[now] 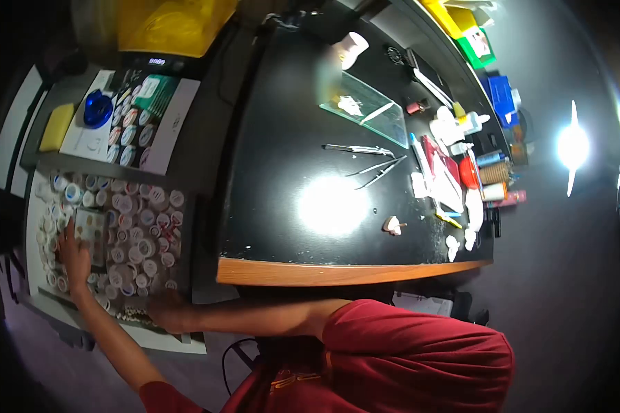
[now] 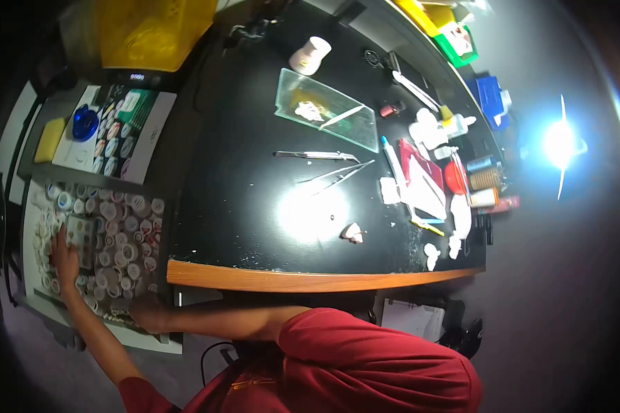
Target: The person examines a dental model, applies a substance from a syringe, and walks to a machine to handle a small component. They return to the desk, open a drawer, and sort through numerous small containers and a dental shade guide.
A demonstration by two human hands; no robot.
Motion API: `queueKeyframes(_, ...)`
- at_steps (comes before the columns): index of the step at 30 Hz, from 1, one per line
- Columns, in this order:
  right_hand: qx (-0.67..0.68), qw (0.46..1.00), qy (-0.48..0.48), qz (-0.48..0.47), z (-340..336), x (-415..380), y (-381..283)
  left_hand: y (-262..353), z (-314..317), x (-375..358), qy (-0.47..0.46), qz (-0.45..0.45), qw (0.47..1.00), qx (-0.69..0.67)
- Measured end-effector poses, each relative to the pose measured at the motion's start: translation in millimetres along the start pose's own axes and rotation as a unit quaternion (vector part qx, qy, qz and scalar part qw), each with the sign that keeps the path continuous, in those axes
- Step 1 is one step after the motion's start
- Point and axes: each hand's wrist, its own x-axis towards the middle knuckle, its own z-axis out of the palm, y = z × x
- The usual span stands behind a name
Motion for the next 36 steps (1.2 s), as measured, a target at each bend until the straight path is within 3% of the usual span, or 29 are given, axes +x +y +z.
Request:
queueKeyframes(2,-0.021,0.998,-0.052,-0.004,-7.7,-0.1,-1.0,-0.5,-2.3,-0.1,0.002,0.0,1.0,-0.011)
queueKeyframes(10,0.03,0.999,0.013,-0.025,0.7,-0.8,3.7,-2.9,0.3,2.5,-0.015,0.001,1.0,-0.011)
queueKeyframes(14,0.046,0.997,0.038,-0.053,1.3,-2.1,6.6,-40.8,29.3,16.2,0.031,0.095,0.995,-0.011)
queueKeyframes(15,0.1,0.993,0.063,0.025,37.3,14.2,8.5,-48.4,38.5,13.0,0.07,0.116,0.991,0.003)
queueKeyframes(16,0.073,0.992,0.043,-0.096,63.8,22.8,24.4,-13.5,11.8,-0.6,0.07,0.089,0.993,-0.022)
queueKeyframes(17,0.064,0.993,-0.042,-0.09,37.7,11.4,21.4,2.8,-1.6,-10.9,0.069,0.061,0.992,-0.091)
queueKeyframes(18,0.052,0.987,-0.126,-0.083,7.0,-3.0,18.2,10.8,-10.8,-18.2,0.087,0.045,0.994,-0.056)
queueKeyframes(19,0.064,0.988,-0.137,-0.025,-27.0,-12.8,0.8,20.1,-19.1,-24.5,0.104,0.028,0.994,-0.022)
queueKeyframes(20,0.019,0.992,-0.123,-0.005,-32.7,-12.4,-7.1,19.6,-24.7,-28.7,0.107,-0.017,0.994,0.032)
queueKeyframes(22,-0.011,0.999,-0.036,-0.011,-38.7,-20.8,-21.8,22.1,-42.5,-40.9,0.1,-0.132,0.986,-0.028)
queueKeyframes(23,-0.018,0.999,-0.029,-0.034,-36.5,-22.0,-19.9,18.8,-49.6,-39.6,0.11,-0.144,0.982,-0.061)
queueKeyframes(26,-0.028,0.997,-0.004,-0.072,-28.5,-18.6,-14.6,-5.3,-55.1,-37.9,0.234,-0.22,0.941,-0.112)
queueKeyframes(27,-0.025,0.997,-0.001,-0.074,-27.5,-17.6,-14.1,-14.2,-52.3,-38.2,0.351,-0.192,0.913,-0.083)
queueKeyframes(31,-0.038,0.996,0.015,-0.077,-22.4,-16.1,-12.9,-15.6,-58.5,-46.9,0.353,-0.197,0.907,-0.115)
queueKeyframes(34,-0.045,0.997,0.003,-0.068,-24.2,-17.5,-15.6,-3.2,-60.3,-46.6,0.264,-0.23,0.931,-0.102)
queueKeyframes(36,-0.044,0.997,-0.001,-0.068,-25.7,-17.1,-16.3,-12.6,-62.3,-47.6,0.348,-0.24,0.895,-0.144)
